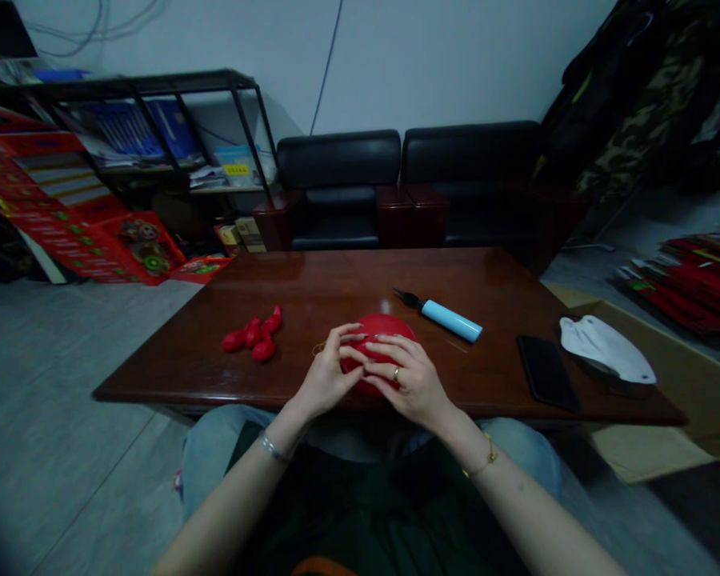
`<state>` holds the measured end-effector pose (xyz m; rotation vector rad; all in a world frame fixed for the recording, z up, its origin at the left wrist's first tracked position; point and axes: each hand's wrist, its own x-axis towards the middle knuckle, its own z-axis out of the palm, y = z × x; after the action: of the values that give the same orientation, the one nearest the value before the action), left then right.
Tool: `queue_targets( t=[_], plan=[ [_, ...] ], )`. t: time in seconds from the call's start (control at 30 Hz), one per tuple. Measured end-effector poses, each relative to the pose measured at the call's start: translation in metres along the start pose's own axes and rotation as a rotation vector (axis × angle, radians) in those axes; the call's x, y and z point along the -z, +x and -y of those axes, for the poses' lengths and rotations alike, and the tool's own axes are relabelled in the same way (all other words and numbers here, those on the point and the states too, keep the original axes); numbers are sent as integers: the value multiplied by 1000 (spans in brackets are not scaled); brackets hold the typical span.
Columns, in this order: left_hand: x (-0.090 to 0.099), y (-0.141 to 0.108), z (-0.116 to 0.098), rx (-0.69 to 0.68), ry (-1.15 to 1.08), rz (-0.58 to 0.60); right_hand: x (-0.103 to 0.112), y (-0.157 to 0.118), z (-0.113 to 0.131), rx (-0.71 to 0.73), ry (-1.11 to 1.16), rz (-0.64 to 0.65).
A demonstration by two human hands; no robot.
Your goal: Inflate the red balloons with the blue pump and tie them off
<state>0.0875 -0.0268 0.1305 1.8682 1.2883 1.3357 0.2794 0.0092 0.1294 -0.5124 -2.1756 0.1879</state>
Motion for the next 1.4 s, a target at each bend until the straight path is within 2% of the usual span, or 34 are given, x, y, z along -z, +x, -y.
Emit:
queue_targets(
  t=[0.07,0.13,0.27,0.43,0.67,0.73,0.83,0.9,1.23,1.4],
  plan=[
    [-2,-1,0,-4,-4,0,-4,-3,1,-53,3,-131],
    [-3,-2,1,-7,-9,5,-8,-6,1,-126,-2,-197],
    [-3,-3,-1,-12,-16,5,-15,-9,4,-206,-12,-233],
    [-2,-3,-6,9,14,10,-20,-8,10,-165,-3,-266],
    [-3,-4,-3,-26,61,8,-5,-5,-1,-219,122,-206],
    [-3,-4,-2,-25,62,36,1,-1,-10,-144,71,-124],
    [-2,-3,-1,-37,66,46,6,3,-22,45,-44,83],
    [-1,-4,-1,-59,68,43,6,3,-27,114,-99,154],
    [2,-9,4,-30,28,76,-1,-2,-26,67,-78,120],
    [5,-7,2,-7,29,83,3,-3,-21,123,-135,143]
  ],
)
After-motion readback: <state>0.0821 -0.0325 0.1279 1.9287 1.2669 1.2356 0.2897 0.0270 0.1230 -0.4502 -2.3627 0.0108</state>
